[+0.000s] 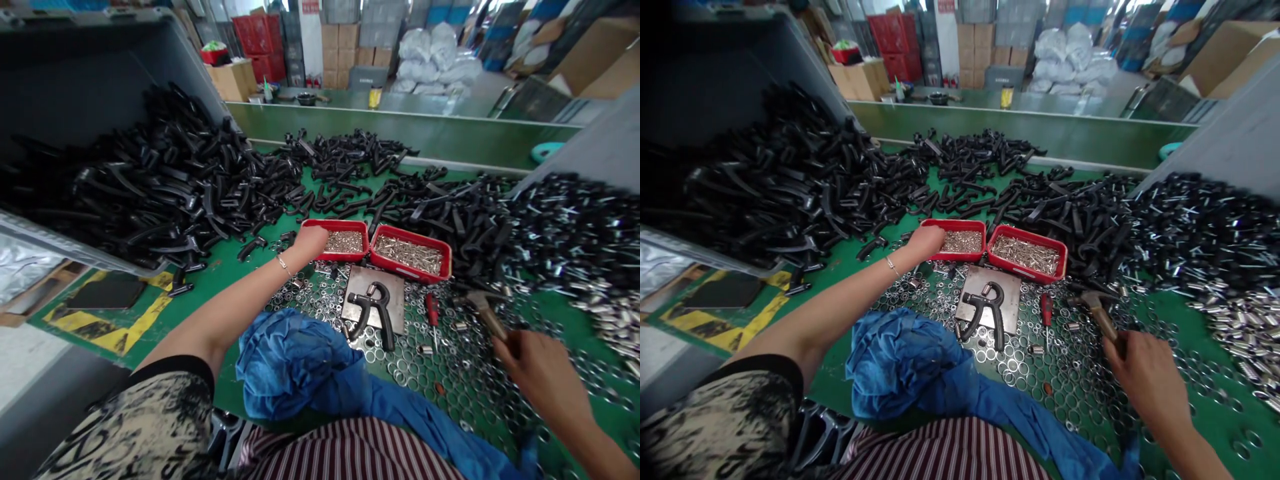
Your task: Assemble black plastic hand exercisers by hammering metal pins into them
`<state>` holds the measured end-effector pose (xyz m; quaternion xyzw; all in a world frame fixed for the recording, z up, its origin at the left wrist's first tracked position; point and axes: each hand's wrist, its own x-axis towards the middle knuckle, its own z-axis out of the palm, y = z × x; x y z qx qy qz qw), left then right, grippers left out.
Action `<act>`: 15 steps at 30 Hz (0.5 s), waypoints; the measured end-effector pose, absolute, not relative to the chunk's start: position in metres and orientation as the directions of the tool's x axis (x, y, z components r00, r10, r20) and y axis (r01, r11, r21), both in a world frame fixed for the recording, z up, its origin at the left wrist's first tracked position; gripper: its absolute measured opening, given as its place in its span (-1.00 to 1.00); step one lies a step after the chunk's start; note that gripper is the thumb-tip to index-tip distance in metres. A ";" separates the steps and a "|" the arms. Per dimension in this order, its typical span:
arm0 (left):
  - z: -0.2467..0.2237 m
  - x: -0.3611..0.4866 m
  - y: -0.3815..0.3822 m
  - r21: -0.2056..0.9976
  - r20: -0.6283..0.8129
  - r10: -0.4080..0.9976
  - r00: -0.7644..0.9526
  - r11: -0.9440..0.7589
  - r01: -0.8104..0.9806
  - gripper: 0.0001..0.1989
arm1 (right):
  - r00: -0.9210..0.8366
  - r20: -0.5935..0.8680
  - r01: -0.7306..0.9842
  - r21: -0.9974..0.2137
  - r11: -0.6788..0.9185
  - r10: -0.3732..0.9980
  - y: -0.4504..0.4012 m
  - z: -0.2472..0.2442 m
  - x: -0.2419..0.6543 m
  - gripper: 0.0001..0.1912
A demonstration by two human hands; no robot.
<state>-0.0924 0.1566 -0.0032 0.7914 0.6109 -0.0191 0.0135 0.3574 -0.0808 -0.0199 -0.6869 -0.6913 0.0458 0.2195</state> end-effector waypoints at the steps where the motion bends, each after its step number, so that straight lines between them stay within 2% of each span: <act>1: -0.004 -0.094 0.154 0.002 -0.030 0.969 0.244 -0.244 0.970 -0.75 | 0.048 0.257 0.940 -0.340 0.044 0.965 -0.078 -0.017 0.358 -0.71; 3: -0.004 -0.097 0.150 0.016 0.008 0.974 0.226 -0.226 0.974 -0.72 | 0.082 0.245 0.949 -0.314 -0.001 0.966 -0.076 -0.009 0.354 -0.72; 4: -0.004 -0.098 0.149 0.024 0.027 0.975 0.219 -0.219 0.975 -0.72 | 0.122 0.190 0.929 -0.368 -0.044 0.974 -0.077 -0.005 0.349 -0.71; 6: -0.003 -0.099 0.148 0.039 0.053 0.976 0.210 -0.212 0.976 -0.72 | 0.141 -0.029 0.847 -0.515 -0.136 0.990 -0.081 0.005 0.329 -0.69; 8: -0.004 -0.098 0.147 0.056 0.088 0.972 0.218 -0.224 0.973 -0.75 | 0.037 -0.208 0.772 -0.615 -0.160 0.977 -0.087 0.016 0.301 -0.68; 9: -0.004 -0.097 0.146 0.068 0.123 0.966 0.227 -0.237 0.969 -0.77 | -0.023 -0.232 0.750 -0.648 -0.137 0.972 -0.089 0.022 0.286 -0.67; 13: -0.010 -0.099 0.138 0.154 0.335 0.910 0.243 -0.307 0.939 -0.81 | -0.113 -0.106 0.742 -0.671 0.012 0.988 -0.086 0.037 0.232 -0.66; 15: -0.013 -0.102 0.136 0.223 0.365 0.906 0.215 -0.309 0.924 -0.85 | -0.133 -0.044 0.759 -0.646 0.074 0.990 -0.076 0.034 0.215 -0.65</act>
